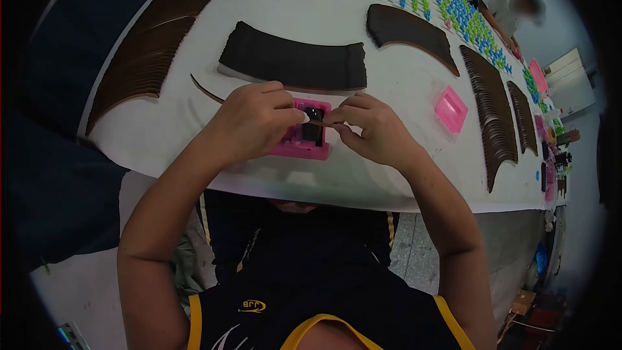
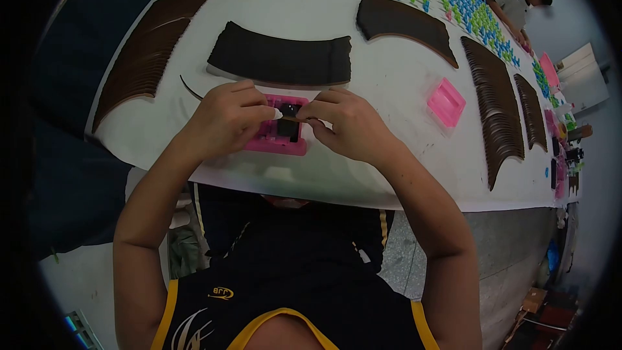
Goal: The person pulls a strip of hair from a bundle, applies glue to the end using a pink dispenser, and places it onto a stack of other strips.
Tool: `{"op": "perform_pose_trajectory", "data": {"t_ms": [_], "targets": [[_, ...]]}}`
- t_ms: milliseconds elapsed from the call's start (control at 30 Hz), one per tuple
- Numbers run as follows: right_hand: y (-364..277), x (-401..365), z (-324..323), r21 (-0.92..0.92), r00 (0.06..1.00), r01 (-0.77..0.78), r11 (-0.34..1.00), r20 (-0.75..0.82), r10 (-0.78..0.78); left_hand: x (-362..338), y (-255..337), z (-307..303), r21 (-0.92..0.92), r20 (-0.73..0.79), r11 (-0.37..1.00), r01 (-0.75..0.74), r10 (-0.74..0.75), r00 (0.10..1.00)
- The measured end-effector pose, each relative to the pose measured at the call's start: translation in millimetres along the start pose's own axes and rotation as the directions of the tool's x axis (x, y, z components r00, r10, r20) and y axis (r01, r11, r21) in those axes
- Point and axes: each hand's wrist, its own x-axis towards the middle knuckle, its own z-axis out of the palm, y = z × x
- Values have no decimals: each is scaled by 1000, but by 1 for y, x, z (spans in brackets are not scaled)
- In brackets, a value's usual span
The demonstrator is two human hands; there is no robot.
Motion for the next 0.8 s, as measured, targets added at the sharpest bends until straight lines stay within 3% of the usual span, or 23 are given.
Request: {"op": "perform_pose_trajectory", "data": {"t_ms": [367,633,800], "targets": [[10,-34,-29,-67,1000,-23,997,17,25,1,0,5,-40,1,999,6,-6,1000],[25,-115,-88,-186,951,-311,932,-67,303,5,0,7,-69,-12,998,-11,10,1000],[31,-139,-98,-222,945,-327,919,-112,309,8,1,5,-78,16,997,3,-1,1000]]}}
